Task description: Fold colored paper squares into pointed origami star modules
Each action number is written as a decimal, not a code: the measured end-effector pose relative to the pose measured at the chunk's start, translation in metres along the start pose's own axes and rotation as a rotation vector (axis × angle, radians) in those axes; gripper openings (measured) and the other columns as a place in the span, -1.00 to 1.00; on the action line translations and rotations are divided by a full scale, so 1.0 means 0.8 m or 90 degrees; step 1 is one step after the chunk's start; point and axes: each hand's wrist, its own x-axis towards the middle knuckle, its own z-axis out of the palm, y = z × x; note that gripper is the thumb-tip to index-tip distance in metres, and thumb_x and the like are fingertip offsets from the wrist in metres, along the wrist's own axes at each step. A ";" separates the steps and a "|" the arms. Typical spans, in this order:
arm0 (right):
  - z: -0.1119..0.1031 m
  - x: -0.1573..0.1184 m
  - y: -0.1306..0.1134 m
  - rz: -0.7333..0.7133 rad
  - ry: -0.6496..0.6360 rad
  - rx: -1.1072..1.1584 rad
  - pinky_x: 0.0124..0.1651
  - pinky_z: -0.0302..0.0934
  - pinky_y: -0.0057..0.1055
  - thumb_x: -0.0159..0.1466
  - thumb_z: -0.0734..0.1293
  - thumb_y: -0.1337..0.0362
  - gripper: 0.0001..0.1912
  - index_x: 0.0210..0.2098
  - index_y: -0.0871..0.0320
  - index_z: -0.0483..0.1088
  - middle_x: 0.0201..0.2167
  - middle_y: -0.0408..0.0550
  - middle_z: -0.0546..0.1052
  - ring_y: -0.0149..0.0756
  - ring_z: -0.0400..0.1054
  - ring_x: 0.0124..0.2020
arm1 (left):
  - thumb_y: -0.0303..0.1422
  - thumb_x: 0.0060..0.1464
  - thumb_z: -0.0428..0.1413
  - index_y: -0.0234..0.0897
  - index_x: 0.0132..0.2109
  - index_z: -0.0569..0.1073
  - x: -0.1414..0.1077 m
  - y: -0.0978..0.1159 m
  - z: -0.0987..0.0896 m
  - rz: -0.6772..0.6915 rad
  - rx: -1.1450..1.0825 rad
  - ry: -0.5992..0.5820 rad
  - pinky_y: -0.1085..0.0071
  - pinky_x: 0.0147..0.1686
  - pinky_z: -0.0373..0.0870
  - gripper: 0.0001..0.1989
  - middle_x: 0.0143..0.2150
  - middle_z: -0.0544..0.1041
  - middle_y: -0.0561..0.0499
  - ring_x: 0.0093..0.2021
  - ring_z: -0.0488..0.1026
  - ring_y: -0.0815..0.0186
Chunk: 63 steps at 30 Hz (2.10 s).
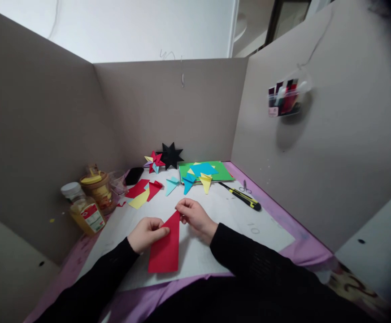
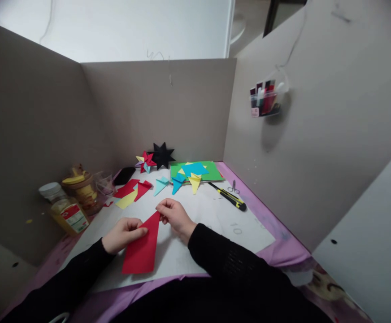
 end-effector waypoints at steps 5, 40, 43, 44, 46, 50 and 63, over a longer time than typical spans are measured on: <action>-0.007 -0.002 -0.004 -0.017 -0.046 0.070 -0.57 0.02 -0.52 -0.03 0.46 0.07 -0.65 -0.47 0.18 0.32 -0.69 -0.23 0.34 -0.48 0.19 -0.66 | -0.05 -0.21 0.23 -0.36 -0.50 0.39 -0.004 -0.001 -0.006 -0.063 -0.178 -0.021 0.49 -0.58 0.20 -0.59 -0.60 0.45 0.02 -0.61 0.34 0.39; 0.017 -0.032 -0.005 -0.345 -0.022 -0.178 -0.39 0.34 -0.41 0.17 0.33 0.28 -0.92 -0.35 0.15 0.43 -0.40 -0.10 0.43 -0.39 0.41 -0.46 | -0.37 0.10 0.08 -0.21 -0.18 0.51 -0.024 0.019 -0.007 0.639 0.725 0.354 0.42 -0.34 0.29 -0.84 -0.36 0.58 0.03 -0.41 0.43 0.35; 0.017 -0.032 -0.006 -0.350 -0.019 -0.181 -0.39 0.34 -0.41 0.18 0.32 0.30 -0.94 -0.35 0.14 0.43 -0.41 -0.11 0.44 -0.40 0.41 -0.46 | -0.40 0.08 0.10 -0.24 -0.21 0.50 -0.021 0.019 -0.012 0.633 0.577 0.298 0.41 -0.31 0.31 -0.87 -0.35 0.58 0.03 -0.40 0.45 0.37; 0.017 -0.032 -0.006 -0.348 -0.017 -0.181 -0.39 0.33 -0.41 0.18 0.32 0.30 -0.94 -0.36 0.14 0.43 -0.40 -0.11 0.44 -0.40 0.41 -0.46 | -0.41 0.08 0.10 -0.24 -0.22 0.50 -0.019 0.019 -0.014 0.625 0.540 0.285 0.40 -0.31 0.31 -0.88 -0.35 0.58 0.03 -0.40 0.45 0.37; 0.017 -0.033 -0.007 -0.342 -0.014 -0.183 -0.39 0.33 -0.41 0.18 0.31 0.30 -0.94 -0.37 0.14 0.43 -0.41 -0.11 0.44 -0.40 0.40 -0.47 | -0.41 0.08 0.11 -0.23 -0.23 0.50 -0.016 0.016 -0.016 0.608 0.497 0.271 0.39 -0.31 0.31 -0.89 -0.35 0.58 0.03 -0.39 0.45 0.37; 0.015 -0.034 -0.005 -0.342 -0.014 -0.228 -0.37 0.33 -0.40 0.19 0.31 0.31 -0.93 -0.37 0.14 0.44 -0.42 -0.09 0.45 -0.39 0.39 -0.45 | -0.39 0.08 0.12 -0.22 -0.25 0.51 -0.011 0.012 -0.018 0.609 0.511 0.284 0.38 -0.31 0.29 -0.91 -0.37 0.58 0.03 -0.40 0.44 0.36; 0.026 -0.037 -0.012 -0.474 -0.025 -0.448 -0.28 0.30 -0.41 0.18 0.32 0.33 -0.93 -0.35 0.11 0.46 -0.32 -0.02 0.50 -0.32 0.38 -0.25 | -0.43 0.05 0.12 -0.22 -0.24 0.48 -0.023 0.010 -0.003 0.722 0.783 0.409 0.42 -0.39 0.25 -0.90 -0.48 0.52 0.08 -0.43 0.37 0.36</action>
